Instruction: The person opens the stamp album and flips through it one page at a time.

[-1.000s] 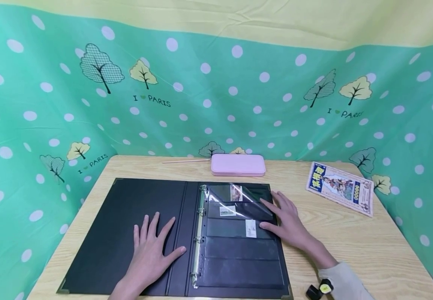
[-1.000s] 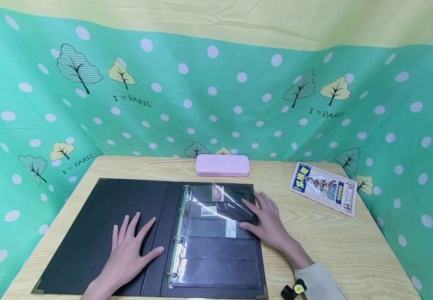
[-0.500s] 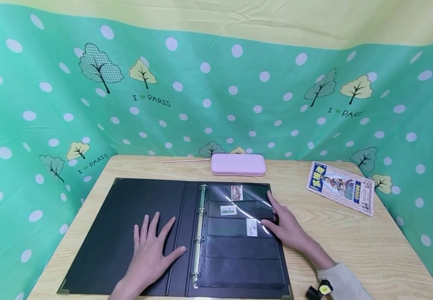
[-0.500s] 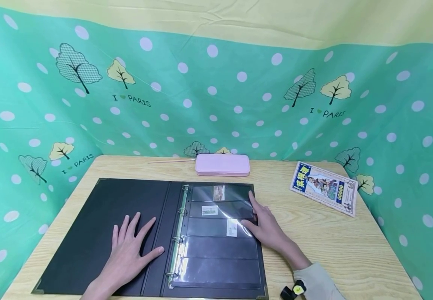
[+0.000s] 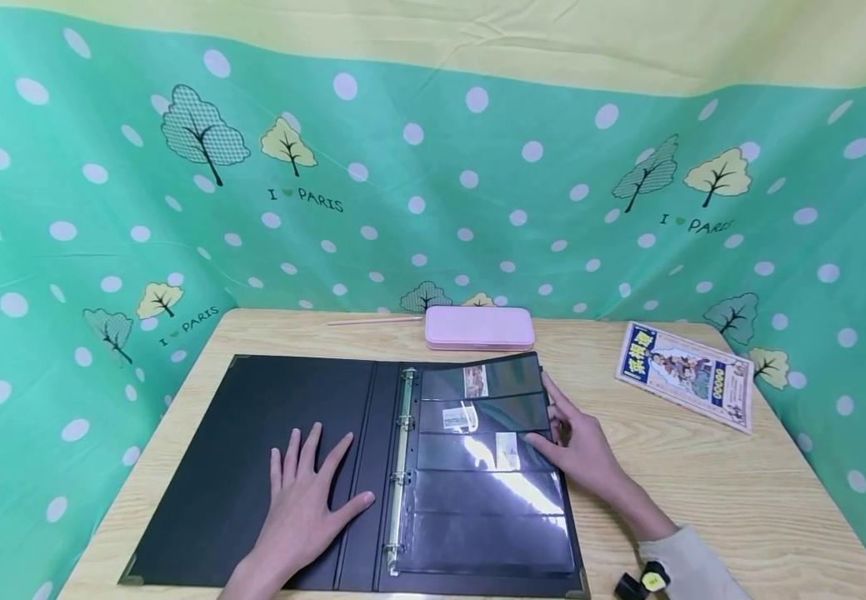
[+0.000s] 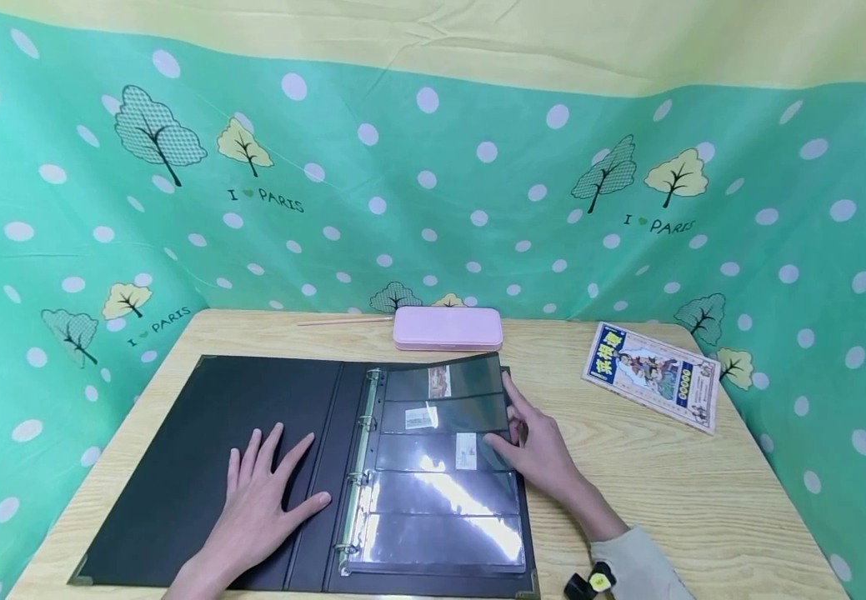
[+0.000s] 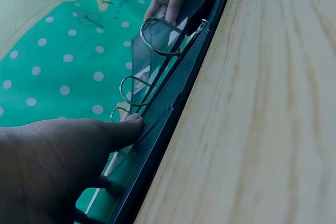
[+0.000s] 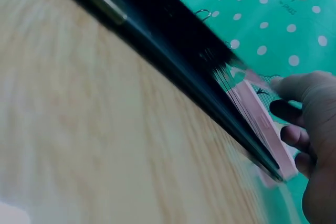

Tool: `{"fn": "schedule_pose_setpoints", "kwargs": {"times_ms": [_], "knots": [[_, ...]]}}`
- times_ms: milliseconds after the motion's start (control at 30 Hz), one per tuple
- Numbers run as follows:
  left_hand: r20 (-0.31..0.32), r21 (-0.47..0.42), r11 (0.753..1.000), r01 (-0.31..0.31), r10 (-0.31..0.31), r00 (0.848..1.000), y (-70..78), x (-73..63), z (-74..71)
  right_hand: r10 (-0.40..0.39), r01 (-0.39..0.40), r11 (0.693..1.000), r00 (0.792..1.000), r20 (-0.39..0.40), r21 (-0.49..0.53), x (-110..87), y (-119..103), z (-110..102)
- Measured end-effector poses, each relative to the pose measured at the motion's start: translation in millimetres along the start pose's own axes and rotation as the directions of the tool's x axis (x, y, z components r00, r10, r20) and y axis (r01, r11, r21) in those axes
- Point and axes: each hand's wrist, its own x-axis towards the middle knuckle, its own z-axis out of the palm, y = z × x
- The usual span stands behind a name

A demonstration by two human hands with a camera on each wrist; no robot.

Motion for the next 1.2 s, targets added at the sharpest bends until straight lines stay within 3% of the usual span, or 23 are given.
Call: {"fn": "schedule_pose_setpoints", "kwargs": {"times_ms": [167, 367, 633, 967, 1200], "knots": [[-0.003, 0.000, 1.000, -0.005, 0.005, 1.000, -0.5, 0.7, 0.8, -0.067, 0.065, 0.990, 0.998, 0.015, 0.122, 0.6, -1, -8], [-0.008, 0.000, 1.000, -0.005, 0.005, 1.000, -0.7, 0.7, 1.5, -0.157, 0.131, 0.954, 0.984, 0.080, 0.269, -0.3, -8, -19], [-0.002, 0.001, 1.000, 0.003, -0.003, 1.000, 0.4, 1.2, 1.2, -0.282, 0.234, 0.905, 0.955, 0.088, 0.356, -4.6, -17, -22], [0.007, 0.005, 1.000, 0.023, -0.023, 1.000, 1.9, 1.5, -0.5, -0.277, 0.199, 0.890, 0.951, 0.139, 0.409, -13.1, -32, -14], [-0.019, 0.015, 1.000, 0.014, -0.014, 1.000, 7.6, 2.7, -2.1, -0.305, 0.168, 0.827, 0.936, 0.178, 0.536, -20.1, -42, -4]]}}
